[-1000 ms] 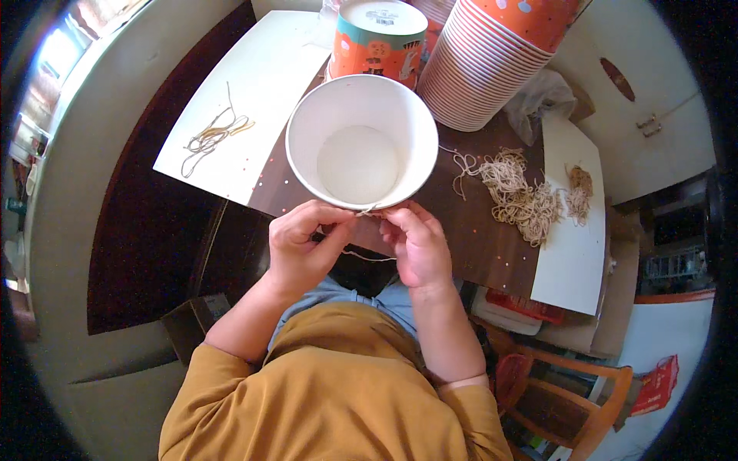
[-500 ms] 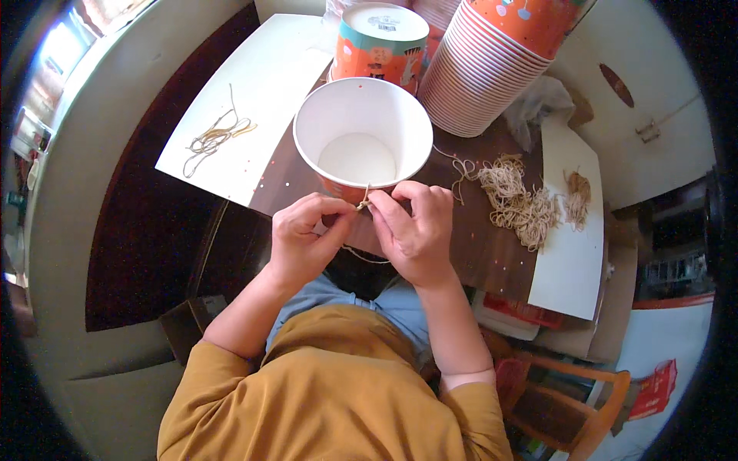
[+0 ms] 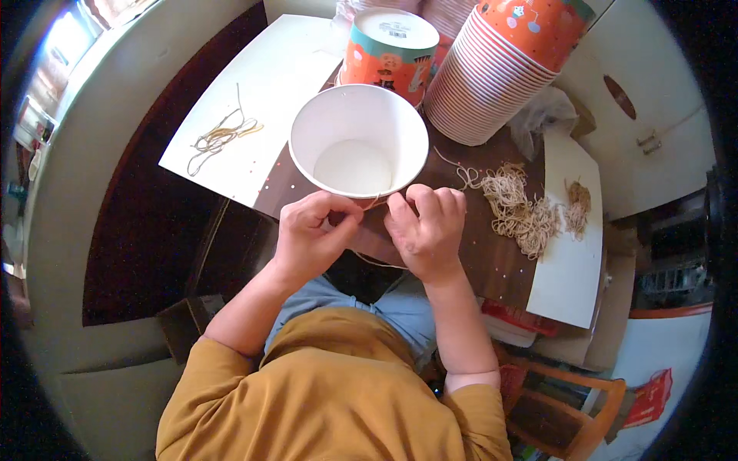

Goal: Attaching rubber bands around the rims of paper bowls and stacking them for packaging.

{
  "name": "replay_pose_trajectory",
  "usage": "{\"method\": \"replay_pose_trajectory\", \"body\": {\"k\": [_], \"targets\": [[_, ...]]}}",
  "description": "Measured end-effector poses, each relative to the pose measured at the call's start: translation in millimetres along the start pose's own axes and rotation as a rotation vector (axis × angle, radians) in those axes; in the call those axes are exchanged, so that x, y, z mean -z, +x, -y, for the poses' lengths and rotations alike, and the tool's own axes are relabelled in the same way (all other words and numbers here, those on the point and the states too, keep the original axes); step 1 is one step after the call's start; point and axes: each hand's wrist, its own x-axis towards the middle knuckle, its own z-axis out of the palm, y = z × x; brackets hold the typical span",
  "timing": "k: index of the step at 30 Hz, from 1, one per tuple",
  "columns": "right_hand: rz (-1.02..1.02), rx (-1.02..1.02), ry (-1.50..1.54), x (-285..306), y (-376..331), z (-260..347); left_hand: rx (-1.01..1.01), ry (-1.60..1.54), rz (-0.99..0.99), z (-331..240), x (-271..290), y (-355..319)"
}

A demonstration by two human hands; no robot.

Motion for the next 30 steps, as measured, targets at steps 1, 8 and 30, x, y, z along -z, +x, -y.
{"method": "replay_pose_trajectory", "body": {"k": [1,8,30], "targets": [[0.0,-0.013,-0.036,-1,1,1,0.168,-0.117,0.057,-1,2,-2],[-0.076,-0.197,0.152,-3,-12,15,0.797,-0.868,0.366,8,10,-14],[0.045,0.129,0.462,34,-3,-33,0.515,-0.444,1.06,-64,83,17]]}}
